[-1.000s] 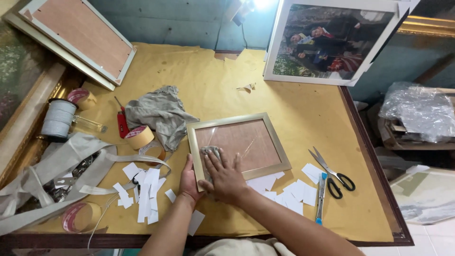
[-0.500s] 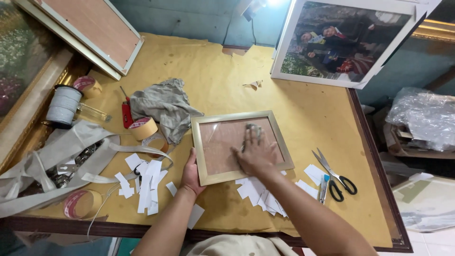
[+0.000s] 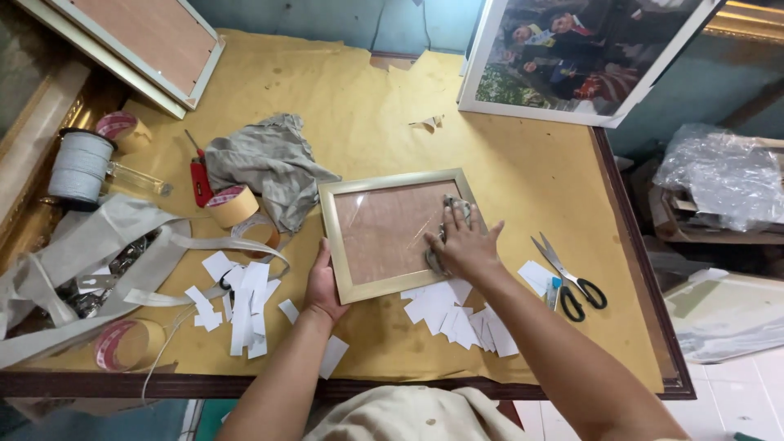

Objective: Cleaning the glass of a picture frame with a cloth and securing the backing with a point driver.

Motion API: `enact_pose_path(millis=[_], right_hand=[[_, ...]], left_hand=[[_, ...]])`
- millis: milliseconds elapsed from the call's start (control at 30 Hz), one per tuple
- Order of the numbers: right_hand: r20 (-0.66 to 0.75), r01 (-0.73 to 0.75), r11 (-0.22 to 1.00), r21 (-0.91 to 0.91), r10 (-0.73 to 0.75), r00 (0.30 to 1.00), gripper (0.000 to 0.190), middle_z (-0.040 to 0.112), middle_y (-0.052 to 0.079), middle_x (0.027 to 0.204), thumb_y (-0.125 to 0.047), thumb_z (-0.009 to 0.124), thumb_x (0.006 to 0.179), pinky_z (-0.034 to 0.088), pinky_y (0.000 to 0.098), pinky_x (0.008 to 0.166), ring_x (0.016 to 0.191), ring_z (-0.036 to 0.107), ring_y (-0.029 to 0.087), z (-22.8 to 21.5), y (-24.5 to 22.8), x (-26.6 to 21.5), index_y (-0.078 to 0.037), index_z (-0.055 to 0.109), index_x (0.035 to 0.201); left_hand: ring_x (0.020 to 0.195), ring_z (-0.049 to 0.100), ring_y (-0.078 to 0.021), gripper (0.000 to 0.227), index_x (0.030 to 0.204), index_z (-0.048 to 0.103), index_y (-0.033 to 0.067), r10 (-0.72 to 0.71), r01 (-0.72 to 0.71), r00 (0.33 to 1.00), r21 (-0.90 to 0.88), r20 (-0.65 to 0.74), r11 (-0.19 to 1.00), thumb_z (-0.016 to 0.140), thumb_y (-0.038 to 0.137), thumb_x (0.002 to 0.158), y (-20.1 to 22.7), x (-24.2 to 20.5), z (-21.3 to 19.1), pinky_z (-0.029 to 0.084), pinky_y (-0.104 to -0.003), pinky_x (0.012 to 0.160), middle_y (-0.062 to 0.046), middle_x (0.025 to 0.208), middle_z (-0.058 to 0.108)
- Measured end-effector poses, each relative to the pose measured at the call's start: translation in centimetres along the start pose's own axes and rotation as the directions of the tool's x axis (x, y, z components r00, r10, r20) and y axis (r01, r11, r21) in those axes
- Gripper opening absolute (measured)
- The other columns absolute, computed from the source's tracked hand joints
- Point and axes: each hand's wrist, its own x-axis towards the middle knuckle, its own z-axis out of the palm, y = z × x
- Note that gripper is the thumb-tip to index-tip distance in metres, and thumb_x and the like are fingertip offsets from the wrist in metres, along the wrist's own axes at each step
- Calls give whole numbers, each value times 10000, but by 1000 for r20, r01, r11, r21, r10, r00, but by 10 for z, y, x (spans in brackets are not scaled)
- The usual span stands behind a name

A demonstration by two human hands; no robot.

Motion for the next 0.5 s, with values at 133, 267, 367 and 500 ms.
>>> enact_pose_path(millis=[133,267,367,500], right_hand=[[21,-74,997,22,74,997,717,96,48,1479,-602,119,859,60,677,964,1355,20,300,-4,-23,-9,-136,126,1404],[29,112,989,100,-115,993,741,86,66,1477,-585,234,841,91,648,988,1348,44,326,-19,-75,-54,-109,124,1399],[-3,294,950,107,-295,955,718,90,54,1476,-563,248,846,97,638,998,1347,40,318,-1,-93,-69,-112,142,1395],[-50,362,931,44,-360,932,663,119,24,1469,-542,248,861,69,642,999,1346,57,281,-4,-79,-76,-159,152,1393]], left_hand=[[958,598,-215,430,1075,619,229,-13,13,1000,-16,-9,1000,456,534,820,1,-1,0,445,-377,923,-50,1093,612],[871,619,-221,459,1041,629,233,-39,38,999,18,18,999,433,578,810,5,5,-5,500,-353,759,-55,1044,634],[849,632,-196,487,1019,630,223,-100,99,992,16,71,995,428,608,800,7,2,-2,465,-260,559,-55,1029,642],[900,619,-225,458,1027,632,248,-19,18,999,39,33,999,429,593,804,4,0,-4,510,-373,743,-50,1074,626]])
